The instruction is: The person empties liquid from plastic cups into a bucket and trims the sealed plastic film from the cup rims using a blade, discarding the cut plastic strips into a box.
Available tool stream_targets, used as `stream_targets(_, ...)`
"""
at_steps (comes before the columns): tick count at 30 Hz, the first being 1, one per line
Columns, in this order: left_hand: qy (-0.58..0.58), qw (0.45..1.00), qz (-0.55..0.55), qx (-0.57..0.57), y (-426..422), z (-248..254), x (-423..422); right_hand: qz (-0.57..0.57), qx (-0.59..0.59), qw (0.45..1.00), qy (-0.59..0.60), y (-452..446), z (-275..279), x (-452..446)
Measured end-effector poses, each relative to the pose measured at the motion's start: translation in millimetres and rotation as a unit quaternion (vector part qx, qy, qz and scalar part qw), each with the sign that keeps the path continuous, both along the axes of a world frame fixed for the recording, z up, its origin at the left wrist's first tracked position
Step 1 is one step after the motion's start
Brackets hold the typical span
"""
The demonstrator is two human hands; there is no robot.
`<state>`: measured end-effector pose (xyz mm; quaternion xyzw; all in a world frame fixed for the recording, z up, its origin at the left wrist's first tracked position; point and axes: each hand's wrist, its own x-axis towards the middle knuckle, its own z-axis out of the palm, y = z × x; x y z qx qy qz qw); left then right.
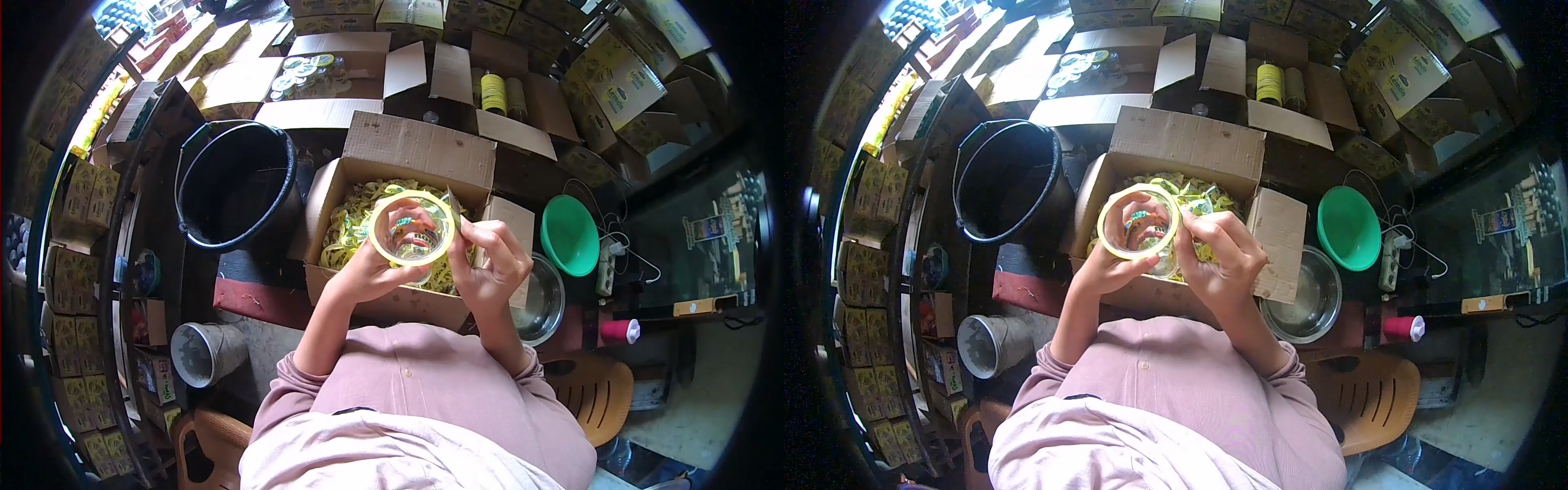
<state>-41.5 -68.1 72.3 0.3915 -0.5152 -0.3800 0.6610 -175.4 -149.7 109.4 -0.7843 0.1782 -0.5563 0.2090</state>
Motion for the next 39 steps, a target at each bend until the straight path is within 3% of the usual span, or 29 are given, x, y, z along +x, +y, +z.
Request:
stream_targets(3, -0.007, 1.000, -0.004, -0.016, -3.9, 0.2, 5.6, -0.001, -0.013, 1.000, -0.004, -0.5, 3.8, 2.8)
stream_targets(7, -0.117, 0.992, 0.018, -0.038, -2.4, 7.6, 7.8, 0.015, -0.015, 1.000, -0.013, -5.3, 12.2, 6.7)
stream_targets(11, -0.074, 0.996, -0.005, -0.039, -6.4, 12.6, 8.1, 0.051, 0.047, 0.997, -0.045, -8.2, 8.2, 7.2)
stream_targets(14, 0.069, 0.997, -0.003, -0.022, -7.5, 7.6, 1.7, 0.040, 0.063, 0.994, -0.081, -4.3, 3.5, 7.7)
stream_targets(33, -0.005, 0.996, 0.080, -0.039, -4.8, 6.8, -11.7, -0.050, -0.026, 0.997, -0.056, 20.7, 2.9, 3.0)
stream_targets(39, -0.107, 0.986, 0.120, -0.047, -4.2, -4.1, -9.0, -0.069, -0.051, 0.995, -0.057, 18.9, 4.3, 3.5)
